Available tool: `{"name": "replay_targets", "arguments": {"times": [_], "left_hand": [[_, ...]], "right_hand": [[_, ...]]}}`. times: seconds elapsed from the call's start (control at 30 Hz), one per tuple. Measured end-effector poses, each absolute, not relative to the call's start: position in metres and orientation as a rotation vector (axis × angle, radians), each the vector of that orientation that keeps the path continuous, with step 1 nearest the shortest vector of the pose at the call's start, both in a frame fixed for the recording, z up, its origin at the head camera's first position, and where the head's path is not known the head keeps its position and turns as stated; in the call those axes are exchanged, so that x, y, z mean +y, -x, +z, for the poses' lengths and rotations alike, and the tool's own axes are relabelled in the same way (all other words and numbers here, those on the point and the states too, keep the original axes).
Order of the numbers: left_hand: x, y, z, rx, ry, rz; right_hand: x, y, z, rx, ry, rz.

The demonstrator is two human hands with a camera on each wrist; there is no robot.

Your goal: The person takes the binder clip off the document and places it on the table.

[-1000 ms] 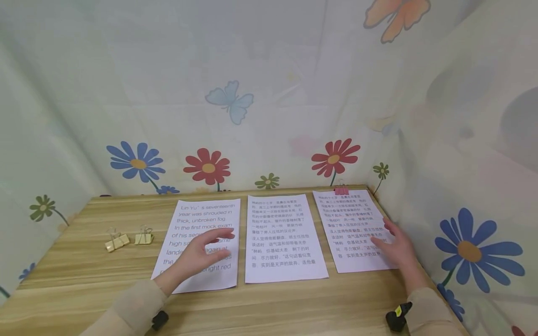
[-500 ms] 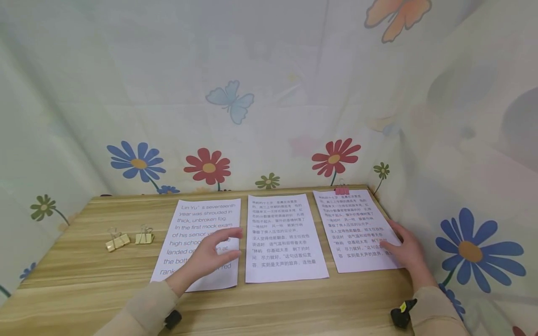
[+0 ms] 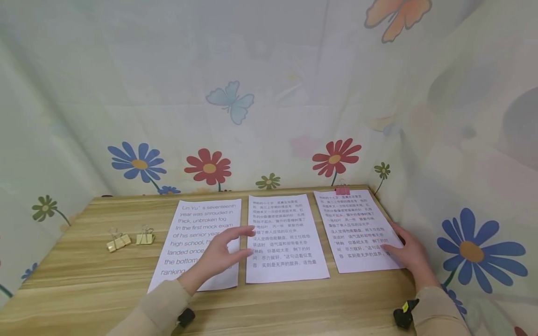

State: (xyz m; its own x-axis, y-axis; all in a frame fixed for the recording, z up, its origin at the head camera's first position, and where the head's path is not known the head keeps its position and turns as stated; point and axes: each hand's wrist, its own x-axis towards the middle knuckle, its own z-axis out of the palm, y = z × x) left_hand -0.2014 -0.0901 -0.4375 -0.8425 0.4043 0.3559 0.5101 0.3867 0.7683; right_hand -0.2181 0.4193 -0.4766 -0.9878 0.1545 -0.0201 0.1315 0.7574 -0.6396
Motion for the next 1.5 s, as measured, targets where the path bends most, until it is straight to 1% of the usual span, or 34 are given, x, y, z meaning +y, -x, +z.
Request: {"name": "replay_targets", "arguments": {"times": [0.3, 0.6, 0.97, 1.33, 1.5], "left_hand": [[-0.078, 0.203, -0.437, -2.488, 0.866, -1.547], [-0.071, 0.202, -0.436, -2.506, 0.880, -1.521], [-0.066, 0.203, -0.434, -2.495, 0.921, -1.461], [-0.063, 0.207, -0.434, -2.514, 0.962, -1.423], [-0.059, 0.209, -0.433, -2.512, 0.977, -1.441]], "right_hand": [[0.421, 0.217, -0.478, -2.939, 0.276, 1.056], [0.417, 0.217, -0.479, -2.919, 0.254, 1.049], [0.414, 0.222, -0.483, -2.941, 0.224, 0.884], [0.411, 0.223, -0.483, -2.914, 0.211, 0.922], [0.412, 0.224, -0.483, -2.899, 0.257, 0.911]]}}
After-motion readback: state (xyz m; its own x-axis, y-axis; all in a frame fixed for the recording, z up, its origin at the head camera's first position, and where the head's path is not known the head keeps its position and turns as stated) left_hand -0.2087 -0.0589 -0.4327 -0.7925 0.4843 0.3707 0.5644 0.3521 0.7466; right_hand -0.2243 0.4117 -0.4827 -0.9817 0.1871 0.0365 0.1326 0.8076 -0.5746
